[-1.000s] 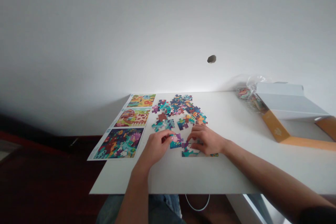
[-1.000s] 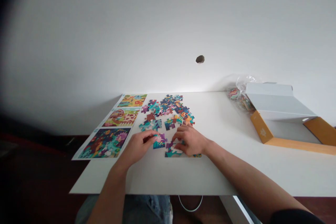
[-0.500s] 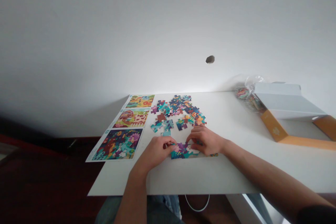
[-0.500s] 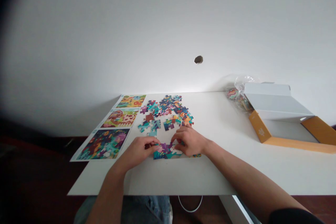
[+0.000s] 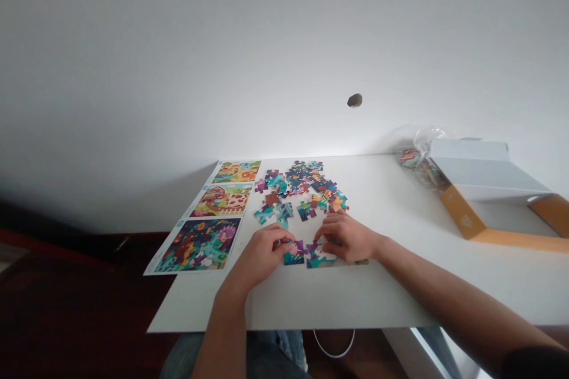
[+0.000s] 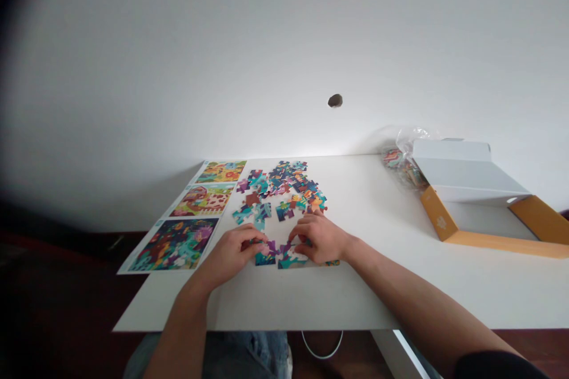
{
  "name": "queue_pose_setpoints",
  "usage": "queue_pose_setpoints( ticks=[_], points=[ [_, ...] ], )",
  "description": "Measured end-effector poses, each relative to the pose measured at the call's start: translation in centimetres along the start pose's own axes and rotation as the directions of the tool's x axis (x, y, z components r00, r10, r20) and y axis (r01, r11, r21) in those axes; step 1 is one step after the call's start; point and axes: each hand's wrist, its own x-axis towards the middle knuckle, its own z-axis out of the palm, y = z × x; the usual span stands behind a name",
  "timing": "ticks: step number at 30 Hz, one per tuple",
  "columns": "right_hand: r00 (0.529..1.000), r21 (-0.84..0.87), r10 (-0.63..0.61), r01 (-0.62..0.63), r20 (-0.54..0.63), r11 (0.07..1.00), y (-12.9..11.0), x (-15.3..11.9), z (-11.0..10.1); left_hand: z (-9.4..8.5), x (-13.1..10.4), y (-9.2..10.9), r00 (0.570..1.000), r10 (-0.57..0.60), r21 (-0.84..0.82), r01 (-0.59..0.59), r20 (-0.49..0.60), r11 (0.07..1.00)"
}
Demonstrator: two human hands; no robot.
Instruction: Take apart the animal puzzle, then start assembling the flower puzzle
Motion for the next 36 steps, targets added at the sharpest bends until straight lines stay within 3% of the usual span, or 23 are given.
queue_pose_setpoints(
  ticks=[19, 36],
  points=[
    [1.0, 0.006, 0.014, -0.014, 0.0, 1.0, -0.1, 0.1, -0.1, 0.8, 0.0, 0.4, 0.995, -0.087, 0.067, 0.084, 0.045, 0.994],
    [1.0, 0.005, 0.021, -0.021, 0.007, 1.0, -0.2, 0.2, -0.3, 1.7, 0.2, 1.6, 0.991, -0.077, 0.129, 0.063, 0.108, 0.99]
  ],
)
